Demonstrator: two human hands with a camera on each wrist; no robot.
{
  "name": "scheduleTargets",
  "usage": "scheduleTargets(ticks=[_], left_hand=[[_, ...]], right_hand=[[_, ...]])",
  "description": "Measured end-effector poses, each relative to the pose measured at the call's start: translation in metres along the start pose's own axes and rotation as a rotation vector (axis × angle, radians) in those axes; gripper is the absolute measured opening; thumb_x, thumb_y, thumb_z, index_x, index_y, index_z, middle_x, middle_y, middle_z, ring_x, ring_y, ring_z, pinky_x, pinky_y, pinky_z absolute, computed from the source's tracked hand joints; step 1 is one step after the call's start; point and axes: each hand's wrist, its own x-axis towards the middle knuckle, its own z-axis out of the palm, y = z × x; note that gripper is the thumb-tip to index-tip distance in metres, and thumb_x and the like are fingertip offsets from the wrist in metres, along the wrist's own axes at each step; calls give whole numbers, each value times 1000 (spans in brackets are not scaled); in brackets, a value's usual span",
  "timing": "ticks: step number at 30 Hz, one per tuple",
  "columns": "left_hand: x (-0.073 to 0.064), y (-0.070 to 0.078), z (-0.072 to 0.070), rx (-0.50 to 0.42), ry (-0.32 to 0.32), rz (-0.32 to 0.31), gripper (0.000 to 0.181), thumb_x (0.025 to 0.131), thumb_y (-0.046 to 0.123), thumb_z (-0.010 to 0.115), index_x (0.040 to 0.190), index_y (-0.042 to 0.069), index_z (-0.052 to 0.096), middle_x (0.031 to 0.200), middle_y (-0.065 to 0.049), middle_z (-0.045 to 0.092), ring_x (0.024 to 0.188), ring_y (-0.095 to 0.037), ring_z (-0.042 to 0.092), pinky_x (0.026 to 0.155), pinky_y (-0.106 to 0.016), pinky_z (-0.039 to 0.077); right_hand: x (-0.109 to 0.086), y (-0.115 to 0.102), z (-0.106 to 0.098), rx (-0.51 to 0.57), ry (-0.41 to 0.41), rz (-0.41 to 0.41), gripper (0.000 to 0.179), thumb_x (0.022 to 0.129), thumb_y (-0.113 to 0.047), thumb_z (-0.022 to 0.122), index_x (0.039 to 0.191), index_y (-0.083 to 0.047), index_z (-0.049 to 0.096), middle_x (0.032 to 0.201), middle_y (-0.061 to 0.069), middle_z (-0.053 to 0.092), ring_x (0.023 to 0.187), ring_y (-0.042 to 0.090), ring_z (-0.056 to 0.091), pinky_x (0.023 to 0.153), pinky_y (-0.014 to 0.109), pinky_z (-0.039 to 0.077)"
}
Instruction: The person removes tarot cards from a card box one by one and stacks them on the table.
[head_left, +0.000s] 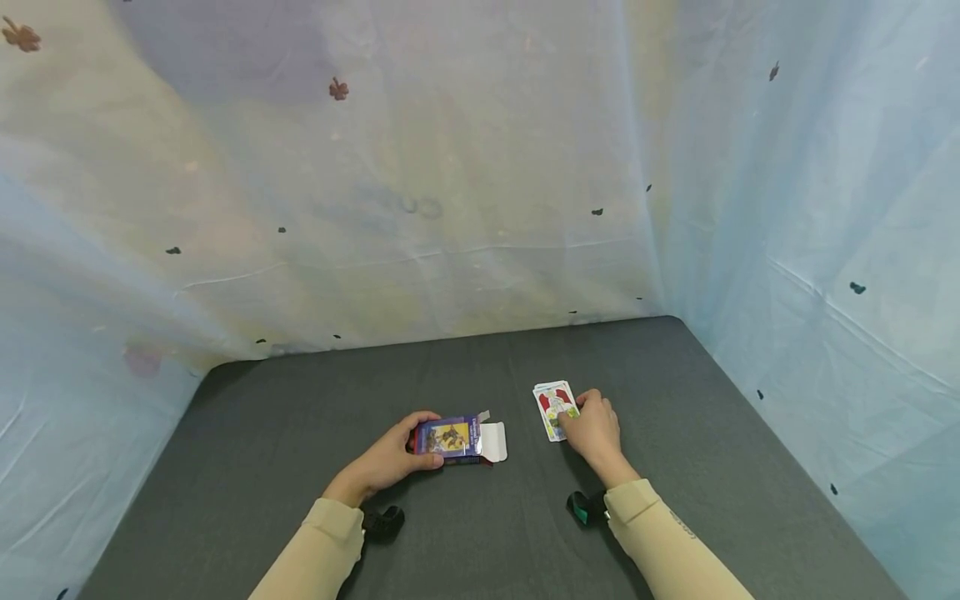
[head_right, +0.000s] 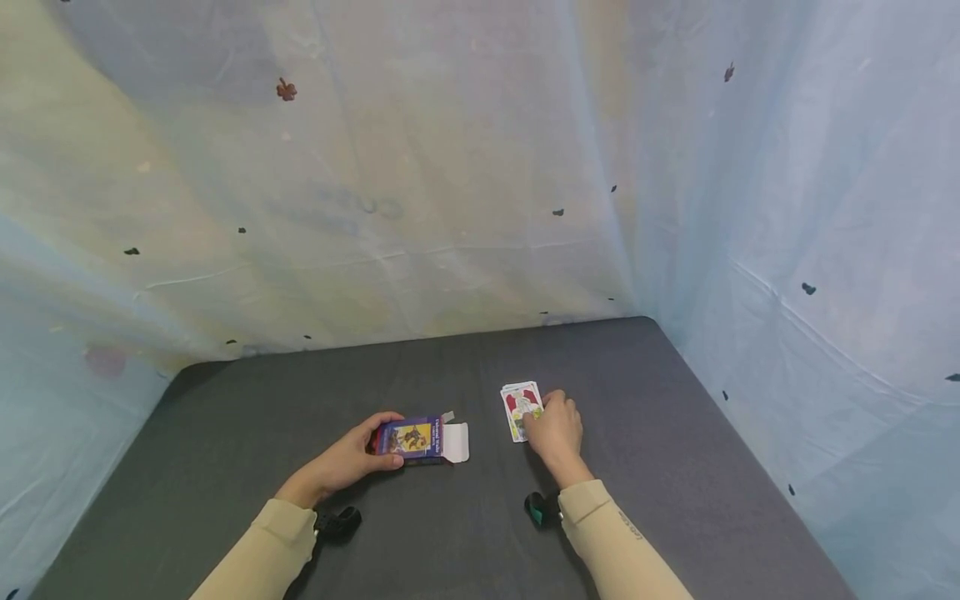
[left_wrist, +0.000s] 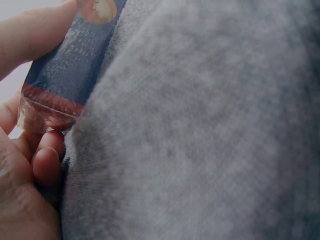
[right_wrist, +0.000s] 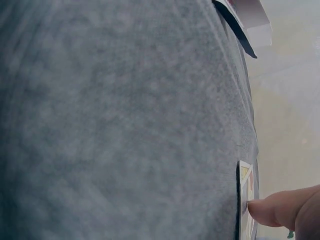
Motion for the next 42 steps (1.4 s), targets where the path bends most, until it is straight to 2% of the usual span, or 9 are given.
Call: scheduleTargets(ticks=[6,10,13,19,25,29,36,42], left_hand=[[0,-1,-1,-5,1,-2,70,82,26,80,141,22,43,128,-10,47,107,-25,49,90,-43,39],[0,-1,-1,-8,4,2,70,81,27,80,141,23,44,128,-9,48,107,-25,49,91,-44,39],[-1,0,-1,2,5,4,70,81,28,80,141,23,44,128,-9,48,107,-25,48,91,-44,39],[0,2,0,10,10,0,70,81,29,80,140,24,44,128,-9,47,107,-25,48,91,-44,39],[-1,2,0,7,2,8,70,82,28,79,141,22,43,129,-9,47,107,-25,48,91,-44,39],[0,2,0,11,-2,12,70,82,28,79,141,22,43,129,-9,47,107,-25,48,91,-43,39],[1,2,1,19,-10,25,70,84,24,78,142,14,41,128,-12,47,106,-26,49,89,-45,40],[0,1,0,13,-4,15,70,83,27,79,142,19,42,128,-10,47,106,-25,49,89,-43,40]], right_hand=[[-3,-3,3,-8,-24,16,59,83,-31,74,121,5,49,106,25,48,100,42,45,83,55,35],[-6,-8,4,-28,-61,19,80,77,-41,80,130,3,40,109,25,44,102,41,40,84,57,32],[-6,-11,5,-39,-75,22,88,73,-40,83,134,2,36,109,25,42,102,40,39,85,58,31],[-5,-12,5,-40,-70,40,81,73,-27,80,135,2,36,110,27,43,102,42,39,87,58,32],[-4,-16,5,-36,-44,37,78,73,-21,79,134,3,38,109,28,45,102,43,42,87,58,33],[-3,-17,4,-46,-38,44,74,75,-22,78,133,3,39,109,28,45,103,45,41,87,60,31],[-1,-17,4,-62,-44,58,68,77,-25,75,128,3,40,108,27,43,103,46,40,85,62,30],[4,-23,7,-63,-55,80,72,80,-31,75,129,5,36,108,30,41,106,48,37,86,63,29]])
